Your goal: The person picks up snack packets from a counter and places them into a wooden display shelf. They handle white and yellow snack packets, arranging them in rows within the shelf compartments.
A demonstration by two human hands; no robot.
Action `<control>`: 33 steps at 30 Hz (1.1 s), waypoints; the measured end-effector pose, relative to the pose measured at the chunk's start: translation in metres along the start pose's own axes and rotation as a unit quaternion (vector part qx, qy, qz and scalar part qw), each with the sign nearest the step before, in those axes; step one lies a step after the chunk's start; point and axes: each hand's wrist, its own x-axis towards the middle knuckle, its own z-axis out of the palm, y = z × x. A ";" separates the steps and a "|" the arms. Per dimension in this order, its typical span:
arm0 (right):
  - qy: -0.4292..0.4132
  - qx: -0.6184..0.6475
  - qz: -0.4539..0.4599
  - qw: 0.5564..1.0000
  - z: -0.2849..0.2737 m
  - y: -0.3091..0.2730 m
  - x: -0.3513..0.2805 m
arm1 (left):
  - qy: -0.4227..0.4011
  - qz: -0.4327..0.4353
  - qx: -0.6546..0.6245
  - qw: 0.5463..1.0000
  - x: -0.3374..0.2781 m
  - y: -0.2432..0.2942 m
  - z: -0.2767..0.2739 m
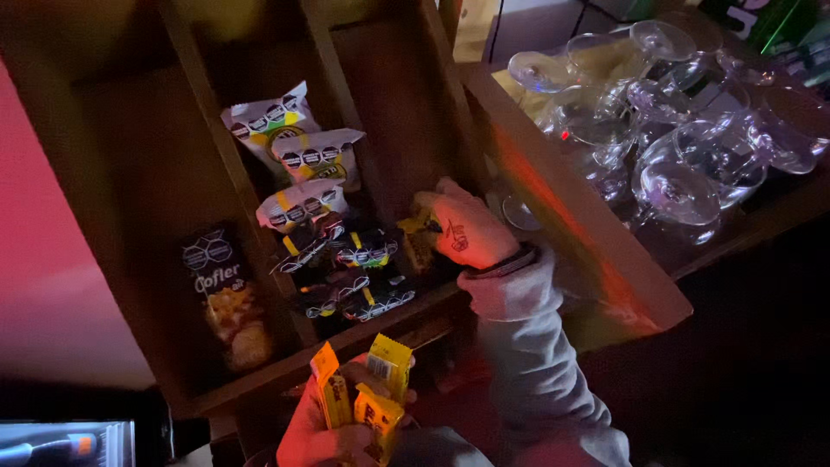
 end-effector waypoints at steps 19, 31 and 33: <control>0.073 0.186 -0.104 0.974 -0.027 -0.013 -0.043 | 0.042 -0.048 0.032 0.998 0.009 -0.001 0.016; 0.052 0.134 -0.017 0.989 -0.022 -0.029 -0.039 | 0.019 -0.062 0.097 0.993 0.009 0.003 0.014; 0.071 0.141 -0.012 0.987 -0.021 -0.026 -0.037 | 0.001 -0.042 0.069 0.997 0.009 0.002 0.016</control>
